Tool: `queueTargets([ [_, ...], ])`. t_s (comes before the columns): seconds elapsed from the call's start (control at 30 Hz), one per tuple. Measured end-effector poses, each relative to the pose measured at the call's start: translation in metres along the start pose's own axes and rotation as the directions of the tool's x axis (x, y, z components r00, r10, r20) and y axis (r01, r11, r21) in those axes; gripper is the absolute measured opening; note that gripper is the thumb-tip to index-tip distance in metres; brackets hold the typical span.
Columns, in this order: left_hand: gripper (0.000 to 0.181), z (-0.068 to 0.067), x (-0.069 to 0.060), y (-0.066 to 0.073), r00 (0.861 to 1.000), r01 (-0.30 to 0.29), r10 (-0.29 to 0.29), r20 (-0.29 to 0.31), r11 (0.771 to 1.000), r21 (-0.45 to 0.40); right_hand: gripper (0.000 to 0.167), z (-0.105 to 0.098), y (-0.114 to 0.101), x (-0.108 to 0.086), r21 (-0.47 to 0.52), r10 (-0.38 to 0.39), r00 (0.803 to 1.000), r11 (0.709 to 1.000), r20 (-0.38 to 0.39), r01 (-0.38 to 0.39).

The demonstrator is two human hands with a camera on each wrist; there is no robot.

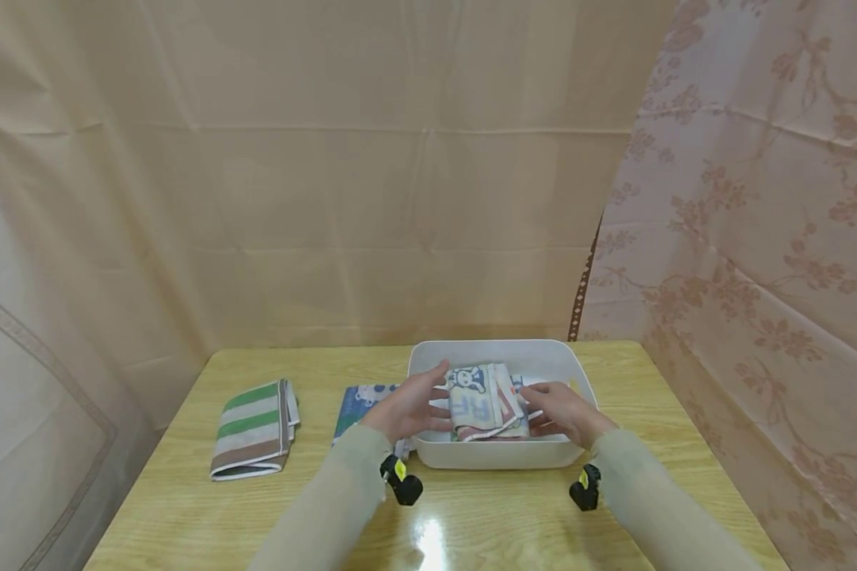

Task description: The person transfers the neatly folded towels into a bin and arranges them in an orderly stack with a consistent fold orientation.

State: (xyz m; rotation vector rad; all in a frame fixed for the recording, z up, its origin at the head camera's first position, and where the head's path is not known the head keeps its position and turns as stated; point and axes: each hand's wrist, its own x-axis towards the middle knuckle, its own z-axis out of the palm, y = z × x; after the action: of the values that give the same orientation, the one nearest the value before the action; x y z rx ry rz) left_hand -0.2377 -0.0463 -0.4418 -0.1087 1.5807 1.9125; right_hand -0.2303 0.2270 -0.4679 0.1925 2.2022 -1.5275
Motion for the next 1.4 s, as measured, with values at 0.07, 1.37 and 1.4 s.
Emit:
queueTargets([
  [0.07, 0.087, 0.000, 0.000, 0.000, 1.000, 0.003, -0.003, -0.004, 1.000, -0.002, 0.057, 0.000, 0.001, 0.000, -0.006, -0.007, 1.000, 1.000, 0.007, 0.007],
  [1.37, 0.077, -0.011, -0.019, 0.003, 0.994, -0.051, 0.059, 0.089, 0.995, -0.088, 0.057, -0.011, -0.011, -0.019, -0.003, -0.071, 0.997, 0.997, 0.016, 0.071],
  [1.4, 0.076, -0.013, -0.021, 0.003, 0.994, -0.052, 0.061, 0.091, 0.994, -0.094, 0.058, -0.011, -0.011, -0.020, 0.000, -0.074, 0.997, 0.997, 0.017, 0.074],
])
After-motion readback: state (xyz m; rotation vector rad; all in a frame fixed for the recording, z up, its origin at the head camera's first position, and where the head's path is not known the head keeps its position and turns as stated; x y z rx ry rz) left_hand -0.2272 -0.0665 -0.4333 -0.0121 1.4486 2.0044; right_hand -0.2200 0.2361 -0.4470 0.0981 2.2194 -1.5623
